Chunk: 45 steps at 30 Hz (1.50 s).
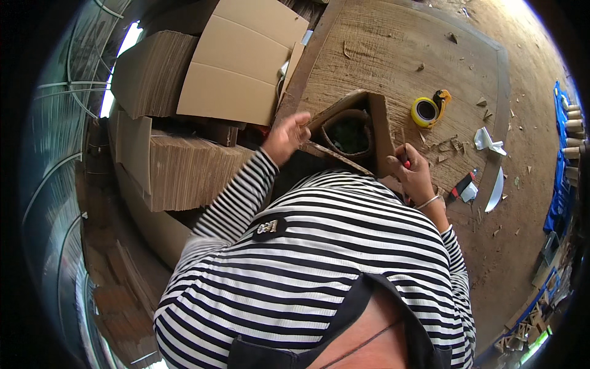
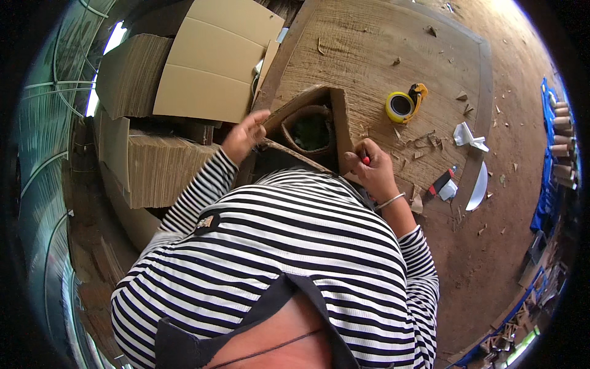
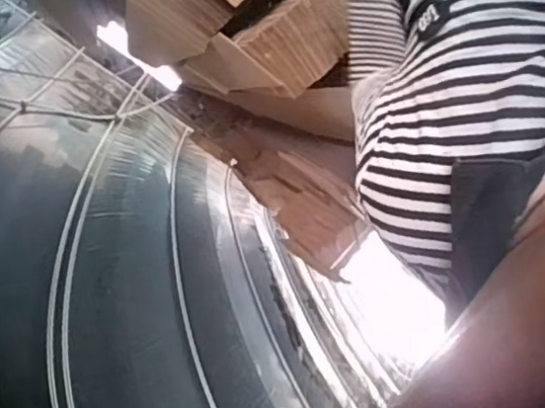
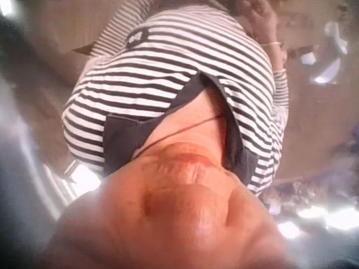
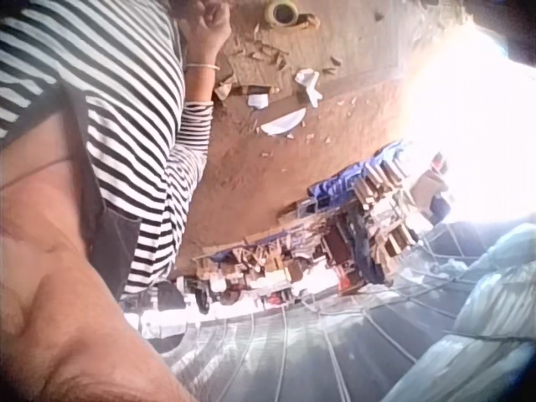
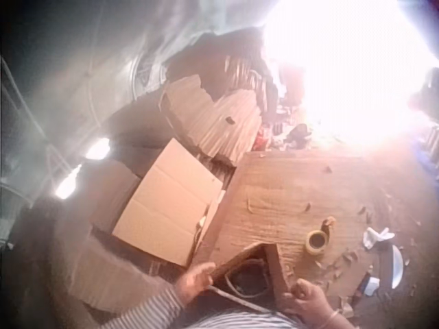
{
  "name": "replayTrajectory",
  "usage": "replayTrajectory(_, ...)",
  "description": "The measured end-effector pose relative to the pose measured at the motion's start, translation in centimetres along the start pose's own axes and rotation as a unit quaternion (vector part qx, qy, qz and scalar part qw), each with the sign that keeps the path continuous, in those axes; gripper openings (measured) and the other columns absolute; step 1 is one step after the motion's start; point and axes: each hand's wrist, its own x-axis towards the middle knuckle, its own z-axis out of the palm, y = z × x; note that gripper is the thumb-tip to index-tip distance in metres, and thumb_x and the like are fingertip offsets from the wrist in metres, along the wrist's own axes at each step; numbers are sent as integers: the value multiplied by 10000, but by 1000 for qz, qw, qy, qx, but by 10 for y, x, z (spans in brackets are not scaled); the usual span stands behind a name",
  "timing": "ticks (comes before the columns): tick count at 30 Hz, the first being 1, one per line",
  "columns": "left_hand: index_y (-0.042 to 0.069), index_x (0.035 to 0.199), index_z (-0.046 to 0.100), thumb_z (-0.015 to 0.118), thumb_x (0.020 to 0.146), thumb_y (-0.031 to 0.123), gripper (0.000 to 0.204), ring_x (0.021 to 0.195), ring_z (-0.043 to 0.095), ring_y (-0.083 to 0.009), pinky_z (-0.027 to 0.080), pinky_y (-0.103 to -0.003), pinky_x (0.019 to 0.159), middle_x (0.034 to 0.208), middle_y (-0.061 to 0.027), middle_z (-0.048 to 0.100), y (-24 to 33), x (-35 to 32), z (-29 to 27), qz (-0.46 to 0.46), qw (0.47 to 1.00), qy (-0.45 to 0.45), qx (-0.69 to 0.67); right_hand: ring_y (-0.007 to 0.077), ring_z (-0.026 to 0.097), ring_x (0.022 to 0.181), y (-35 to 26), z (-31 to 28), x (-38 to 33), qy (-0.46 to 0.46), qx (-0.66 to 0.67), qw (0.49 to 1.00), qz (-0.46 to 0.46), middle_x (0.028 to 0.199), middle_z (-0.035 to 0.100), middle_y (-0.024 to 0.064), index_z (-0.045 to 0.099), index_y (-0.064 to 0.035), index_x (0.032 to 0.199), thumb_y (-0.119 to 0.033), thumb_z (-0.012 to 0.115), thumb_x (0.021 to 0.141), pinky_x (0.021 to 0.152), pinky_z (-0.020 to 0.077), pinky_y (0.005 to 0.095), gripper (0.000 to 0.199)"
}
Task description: The person assembles a cardboard box by folding the flaps and securing them with packing tape. They use a utility knife to trim excess tape and adjust the box shape. The person repeatedly folds and tapes the box edges to complete the assembly.
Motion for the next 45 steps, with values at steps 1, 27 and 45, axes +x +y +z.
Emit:
replayTrajectory(1, 28, 1309, 465, 531, 943, 349, 491, 1097, 512, -165, 390, -271, 947, 1223, -102, 520, -14, -9, 7, 35, 993, 42, 101, 52, 432, 544, 5, 2, 2, -17, 44, 999, -16, 644, 456, -18, 534, -44, 888, -161, 624, 878, 481, 359, 205, 149)
replayTrajectory(27, -16, 1126, 566, 422, 920, 223, 347, 1163, 484, -223, 303, -367, 1052, 1168, -137, 577, 0, 89, -27, 79, 977, -186, -65, 116, 528, 689, -5, 26, 41, 26, -158, 986, 49, 799, 532, 20, 527, -55, 1068, -235, 629, 877, 583, 457, 276, 282)
replayTrajectory(45, 24, 1118, 623, 587, 894, 89, 236, 1024, 577, -149, 444, -289, 950, 1074, -53, 638, -62, 76, -44, 18, 970, -106, -220, 293, 606, 812, -58, 118, 138, -4, -546, 797, -258, 841, 576, 82, 582, -175, 1021, -182, 531, 870, 660, 494, 411, 159)
